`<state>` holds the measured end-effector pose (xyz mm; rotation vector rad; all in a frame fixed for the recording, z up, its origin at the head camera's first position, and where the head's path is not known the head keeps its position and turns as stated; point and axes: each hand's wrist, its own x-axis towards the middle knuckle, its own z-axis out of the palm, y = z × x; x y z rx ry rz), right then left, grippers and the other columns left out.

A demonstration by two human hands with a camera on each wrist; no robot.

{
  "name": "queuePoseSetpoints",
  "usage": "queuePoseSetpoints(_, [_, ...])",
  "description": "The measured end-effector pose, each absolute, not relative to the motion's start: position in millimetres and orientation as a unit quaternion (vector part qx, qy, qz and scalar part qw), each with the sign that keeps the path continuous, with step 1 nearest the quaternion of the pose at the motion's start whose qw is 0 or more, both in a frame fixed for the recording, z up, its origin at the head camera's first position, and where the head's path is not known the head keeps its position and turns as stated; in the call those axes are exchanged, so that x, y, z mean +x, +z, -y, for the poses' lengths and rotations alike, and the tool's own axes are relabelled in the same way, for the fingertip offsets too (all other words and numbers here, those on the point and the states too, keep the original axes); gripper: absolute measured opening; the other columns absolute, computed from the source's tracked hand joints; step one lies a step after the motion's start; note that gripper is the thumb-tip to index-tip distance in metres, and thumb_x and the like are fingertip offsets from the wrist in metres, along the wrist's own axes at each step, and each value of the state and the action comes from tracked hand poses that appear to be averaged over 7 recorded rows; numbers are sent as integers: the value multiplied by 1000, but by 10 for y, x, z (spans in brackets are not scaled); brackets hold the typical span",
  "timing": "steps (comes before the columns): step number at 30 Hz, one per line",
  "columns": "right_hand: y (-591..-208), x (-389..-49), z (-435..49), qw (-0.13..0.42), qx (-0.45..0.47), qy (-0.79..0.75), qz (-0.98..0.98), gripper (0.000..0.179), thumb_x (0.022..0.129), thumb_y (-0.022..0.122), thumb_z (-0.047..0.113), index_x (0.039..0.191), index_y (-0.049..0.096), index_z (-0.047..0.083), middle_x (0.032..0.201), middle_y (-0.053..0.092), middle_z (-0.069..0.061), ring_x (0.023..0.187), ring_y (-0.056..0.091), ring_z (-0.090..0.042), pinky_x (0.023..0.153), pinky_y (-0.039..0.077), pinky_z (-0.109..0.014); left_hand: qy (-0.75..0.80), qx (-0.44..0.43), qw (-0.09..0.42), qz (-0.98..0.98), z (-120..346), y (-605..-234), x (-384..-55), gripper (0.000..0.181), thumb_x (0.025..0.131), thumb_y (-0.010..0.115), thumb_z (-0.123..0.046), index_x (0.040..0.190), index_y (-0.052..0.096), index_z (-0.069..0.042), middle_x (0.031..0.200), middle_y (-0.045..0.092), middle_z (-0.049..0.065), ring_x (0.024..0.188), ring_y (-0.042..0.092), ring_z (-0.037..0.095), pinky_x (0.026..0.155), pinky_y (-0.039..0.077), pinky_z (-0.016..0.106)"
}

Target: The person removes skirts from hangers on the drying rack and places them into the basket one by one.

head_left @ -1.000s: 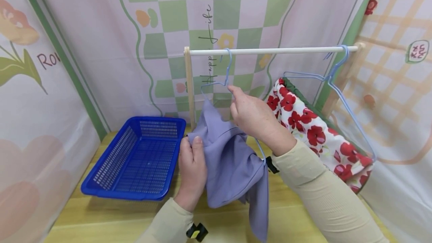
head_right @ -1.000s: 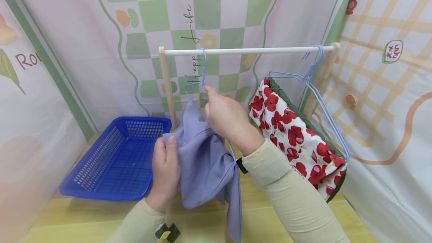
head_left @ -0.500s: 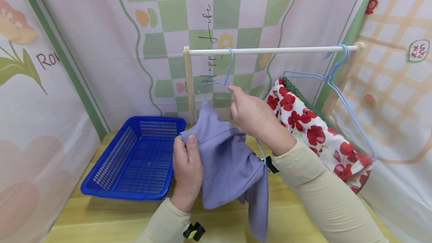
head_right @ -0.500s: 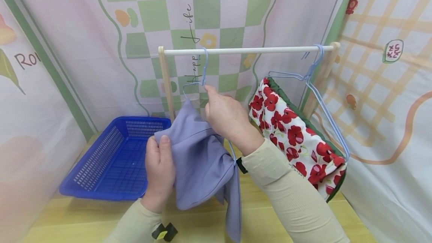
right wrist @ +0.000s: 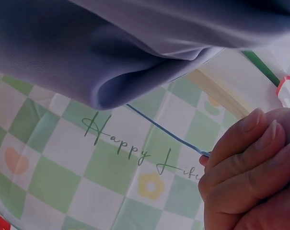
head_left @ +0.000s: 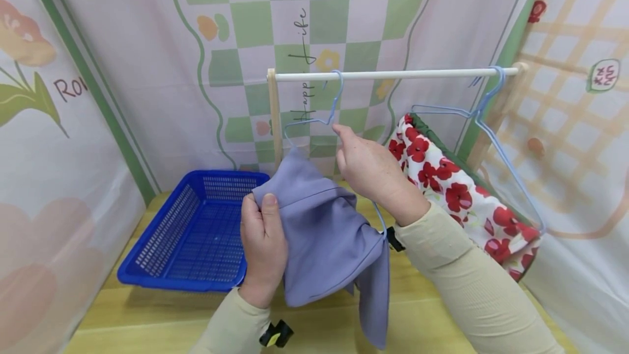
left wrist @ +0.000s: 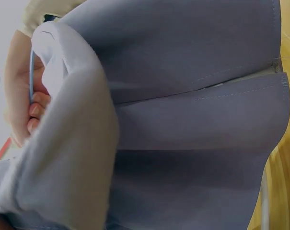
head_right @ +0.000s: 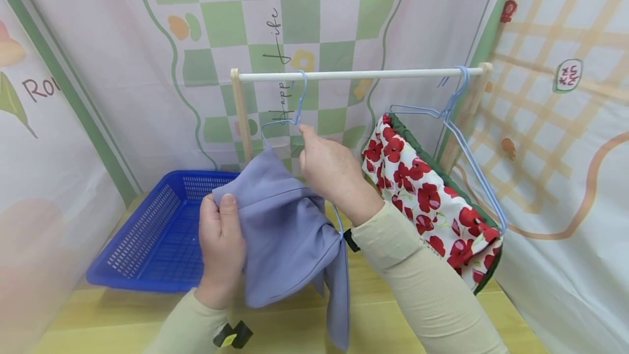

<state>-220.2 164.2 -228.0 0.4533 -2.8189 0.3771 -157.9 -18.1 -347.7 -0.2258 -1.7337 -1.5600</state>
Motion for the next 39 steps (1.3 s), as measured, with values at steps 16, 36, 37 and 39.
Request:
queuePoseSetpoints(16, [-2265,-2178,-1626,127,149,126,973,52,109,38,20,160,35,7,74,59,-7,52,51,-21,52,45,-35,-624,-75,375,681,339,-3357,-1518,30,113,45,-24,107,55,3,86,54,8,73,53,16,64,43,28])
queuePoseSetpoints(36, [-2258,-2163,-1632,141,149,123,971,51,109,40,18,159,38,6,67,57,-5,50,50,-20,50,45,-34,-652,-82,377,652,458,-3291,-1432,34,114,42,-24,110,53,7,90,58,6,71,57,17,62,45,28])
queuePoseSetpoints(37, [-2258,-2163,-1632,140,149,123,971,51,109,40,18,159,38,6,67,56,-5,50,49,-20,50,44,-34,-654,-80,377,651,464,-3290,-1428,34,114,42,-25,110,52,7,90,57,6,70,57,17,61,44,28])
queuePoseSetpoints(39, [-2255,-2162,-1633,139,148,124,971,51,109,40,18,159,38,7,66,56,-5,50,49,-20,50,44,-34,-657,-78,378,647,475,-3290,-1423,34,114,42,-25,109,52,7,88,57,6,68,56,16,60,44,28])
